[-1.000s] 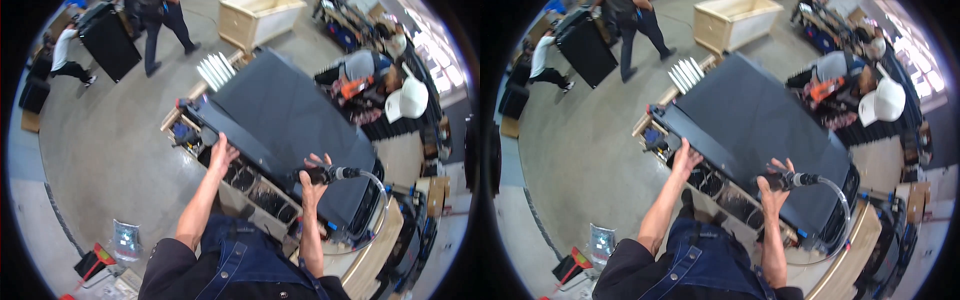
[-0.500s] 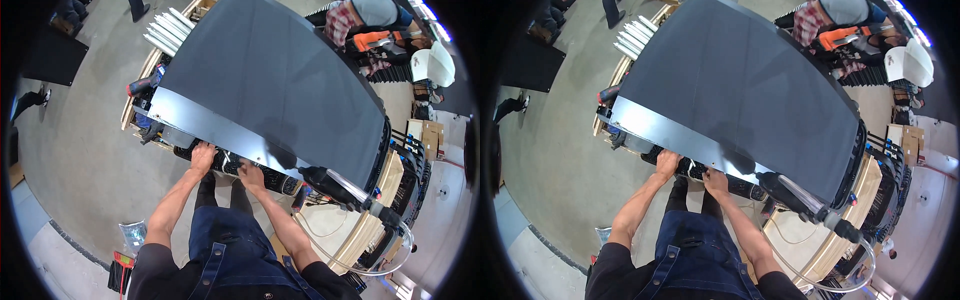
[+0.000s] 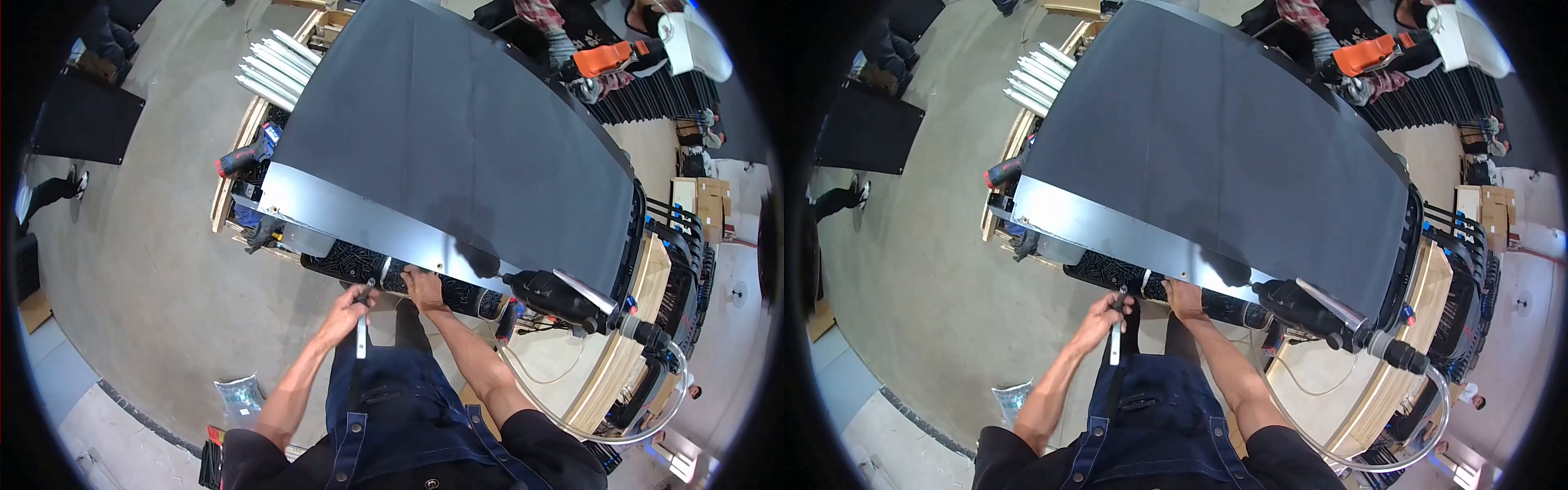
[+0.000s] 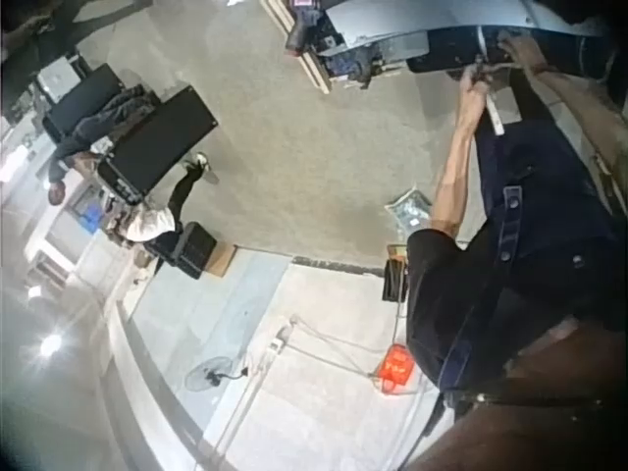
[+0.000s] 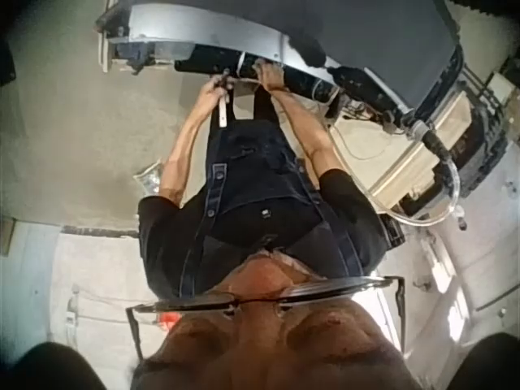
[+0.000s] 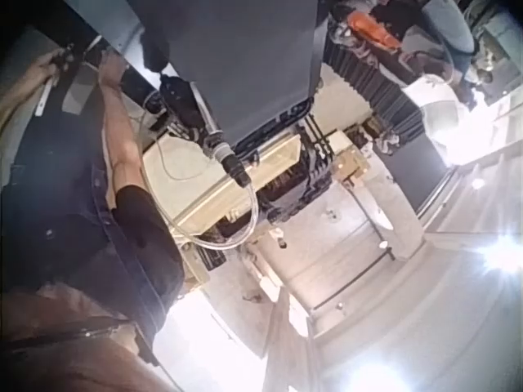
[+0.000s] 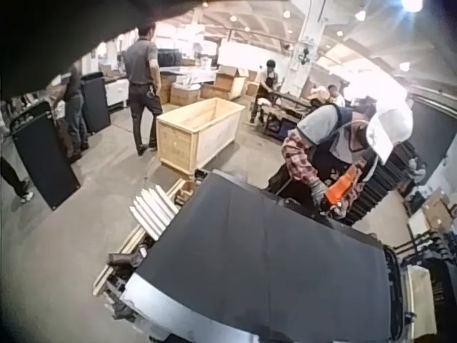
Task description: Assembling the base and belt components of a treadmill using power tools in a manufacturing setting.
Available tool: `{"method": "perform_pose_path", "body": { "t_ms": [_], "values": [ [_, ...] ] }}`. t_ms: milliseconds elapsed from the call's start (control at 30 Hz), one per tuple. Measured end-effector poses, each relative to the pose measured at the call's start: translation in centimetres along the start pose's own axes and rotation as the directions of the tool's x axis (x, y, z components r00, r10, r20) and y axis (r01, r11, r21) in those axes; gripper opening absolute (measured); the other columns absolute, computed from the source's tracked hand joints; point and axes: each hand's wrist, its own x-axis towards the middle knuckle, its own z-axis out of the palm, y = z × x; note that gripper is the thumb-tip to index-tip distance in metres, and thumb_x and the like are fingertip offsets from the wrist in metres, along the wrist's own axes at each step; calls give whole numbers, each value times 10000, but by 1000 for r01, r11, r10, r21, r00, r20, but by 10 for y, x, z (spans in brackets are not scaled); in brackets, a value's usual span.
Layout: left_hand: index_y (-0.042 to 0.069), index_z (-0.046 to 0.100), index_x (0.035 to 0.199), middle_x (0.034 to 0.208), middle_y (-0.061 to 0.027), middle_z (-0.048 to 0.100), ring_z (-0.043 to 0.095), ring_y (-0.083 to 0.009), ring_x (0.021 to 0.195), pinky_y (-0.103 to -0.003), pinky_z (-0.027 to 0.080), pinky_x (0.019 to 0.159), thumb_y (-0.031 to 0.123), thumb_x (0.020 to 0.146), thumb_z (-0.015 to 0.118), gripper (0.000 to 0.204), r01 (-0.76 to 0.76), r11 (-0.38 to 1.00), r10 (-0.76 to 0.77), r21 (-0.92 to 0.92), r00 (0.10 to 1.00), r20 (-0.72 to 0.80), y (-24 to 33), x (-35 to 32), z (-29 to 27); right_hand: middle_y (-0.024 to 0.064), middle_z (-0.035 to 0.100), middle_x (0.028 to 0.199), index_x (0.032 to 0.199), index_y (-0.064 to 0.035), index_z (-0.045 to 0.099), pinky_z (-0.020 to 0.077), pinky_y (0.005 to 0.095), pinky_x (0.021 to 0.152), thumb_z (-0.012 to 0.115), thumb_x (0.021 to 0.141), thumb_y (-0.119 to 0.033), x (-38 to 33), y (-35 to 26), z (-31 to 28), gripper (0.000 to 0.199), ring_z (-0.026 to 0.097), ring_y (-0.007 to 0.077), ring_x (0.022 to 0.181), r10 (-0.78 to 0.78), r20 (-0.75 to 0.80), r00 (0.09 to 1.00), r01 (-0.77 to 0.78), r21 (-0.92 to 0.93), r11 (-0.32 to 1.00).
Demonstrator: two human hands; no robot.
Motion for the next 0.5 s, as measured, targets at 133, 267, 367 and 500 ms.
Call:
{"method": "perform_pose_path", "body": {
  "t_ms": [133, 267, 367, 500],
  "values": [
    [-1, 583, 1221, 968, -39, 557, 539, -92, 696, -245, 466, 618, 117, 921, 499, 333, 16, 998, -17, -63, 1000, -18, 0, -26, 33, 158, 729, 823, 1101, -87, 686, 565, 435, 738, 601, 981, -273, -5, 16, 7, 237, 717, 342, 748, 17, -42, 999, -16, 41, 999],
    [68, 578, 1205, 889, 6, 476, 464, -55, 614, -212, 403, 521, 424, 1053, 458, 405, -89, 993, 84, -75, 994, -67, 3, -45, 61, 163, 739, 876, 1062, -5, 686, 568, 359, 709, 656, 968, -221, -17, -7, -26, 237, 723, 255, 763, 253, 73, 965, -257, 462, 849],
    [76, 578, 1130, 837, 17, 459, 453, -51, 613, -206, 393, 516, 562, 1063, 387, 527, -123, 990, 130, 65, 986, -107, 9, -45, 85, 149, 746, 944, 1126, 33, 670, 568, 304, 692, 658, 973, -141, -42, -20, -64, 232, 714, 184, 779, 360, 209, 909, -329, 890, 316],
    [46, 548, 1025, 739, 3, 484, 488, -72, 598, -229, 425, 506, 463, 1070, 471, 427, -306, 930, 332, 202, 938, -105, 18, -61, 117, 146, 741, 995, 1173, 39, 667, 598, 293, 738, 662, 981, -121, -93, -74, -175, 251, 724, 178, 830, 122, 151, 981, -173, 964, 201]
  ]
}}
